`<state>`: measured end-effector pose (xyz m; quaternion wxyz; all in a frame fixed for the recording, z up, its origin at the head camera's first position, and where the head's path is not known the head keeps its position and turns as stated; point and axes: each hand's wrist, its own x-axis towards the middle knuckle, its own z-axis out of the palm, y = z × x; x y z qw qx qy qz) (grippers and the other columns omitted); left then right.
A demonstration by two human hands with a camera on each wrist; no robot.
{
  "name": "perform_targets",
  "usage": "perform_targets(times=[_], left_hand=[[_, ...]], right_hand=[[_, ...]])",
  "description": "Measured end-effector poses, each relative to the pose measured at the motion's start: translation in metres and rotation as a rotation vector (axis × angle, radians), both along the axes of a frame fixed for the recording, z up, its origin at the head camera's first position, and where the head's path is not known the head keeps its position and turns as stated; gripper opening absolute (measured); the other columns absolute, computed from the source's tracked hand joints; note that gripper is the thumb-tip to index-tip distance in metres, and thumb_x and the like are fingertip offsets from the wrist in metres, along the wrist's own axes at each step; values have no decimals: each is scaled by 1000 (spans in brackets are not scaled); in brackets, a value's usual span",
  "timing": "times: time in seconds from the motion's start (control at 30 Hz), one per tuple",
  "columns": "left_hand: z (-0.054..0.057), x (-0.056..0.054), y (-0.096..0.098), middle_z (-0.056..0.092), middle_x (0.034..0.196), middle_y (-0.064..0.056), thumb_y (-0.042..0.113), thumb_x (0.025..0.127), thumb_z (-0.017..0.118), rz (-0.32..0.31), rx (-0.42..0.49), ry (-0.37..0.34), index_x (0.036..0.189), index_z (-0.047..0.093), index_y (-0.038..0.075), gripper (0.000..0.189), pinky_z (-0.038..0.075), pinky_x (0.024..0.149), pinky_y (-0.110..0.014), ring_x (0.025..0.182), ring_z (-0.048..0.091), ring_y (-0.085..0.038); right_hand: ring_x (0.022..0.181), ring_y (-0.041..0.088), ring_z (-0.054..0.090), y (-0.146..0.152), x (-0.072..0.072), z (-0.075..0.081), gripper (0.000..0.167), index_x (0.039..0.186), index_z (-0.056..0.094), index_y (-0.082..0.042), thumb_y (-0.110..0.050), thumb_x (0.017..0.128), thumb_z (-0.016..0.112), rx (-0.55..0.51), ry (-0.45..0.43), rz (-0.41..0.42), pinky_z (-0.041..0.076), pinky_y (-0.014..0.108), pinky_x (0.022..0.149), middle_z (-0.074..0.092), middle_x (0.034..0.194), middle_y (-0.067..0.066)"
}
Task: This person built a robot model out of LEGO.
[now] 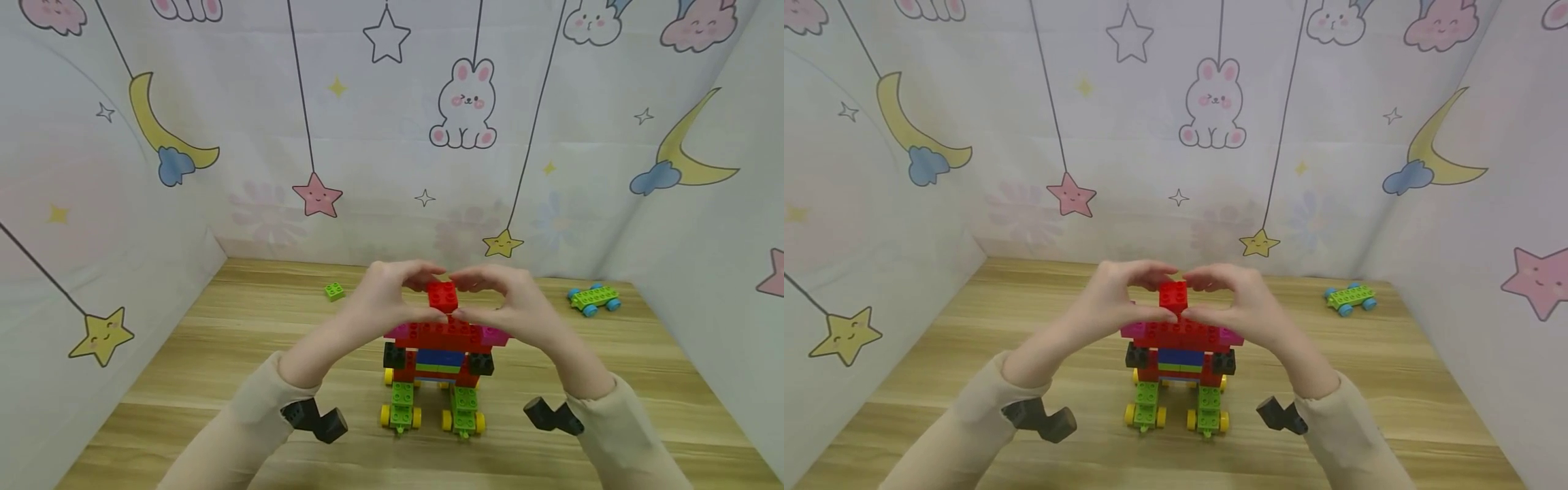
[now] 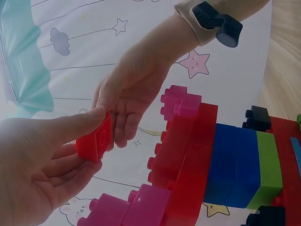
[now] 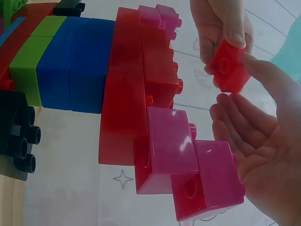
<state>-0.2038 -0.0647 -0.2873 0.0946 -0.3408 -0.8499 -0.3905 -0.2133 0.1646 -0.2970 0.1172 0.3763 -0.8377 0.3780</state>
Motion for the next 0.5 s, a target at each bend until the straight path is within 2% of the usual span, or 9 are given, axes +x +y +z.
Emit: perform_targets(times=[0.3, 0.5], left_hand=[[-3, 1, 2, 73, 113, -7, 20, 74, 86, -7, 37, 9, 124, 65, 3, 57, 55, 90, -28, 100, 69, -17], [-6, -1, 1, 71, 117, -7, 21, 77, 84, 5, 37, 20, 123, 66, 4, 52, 54, 93, -32, 105, 66, -19]], right_hand=[[96, 17, 68, -1, 1, -1, 38, 116, 68, -2, -5, 80, 79, 12, -17, 8, 56, 30, 87, 73, 109, 7], [94, 21, 69, -1, 1, -2, 34, 113, 69, -2, -6, 81, 79, 13, -12, -13, 57, 33, 85, 73, 106, 8]])
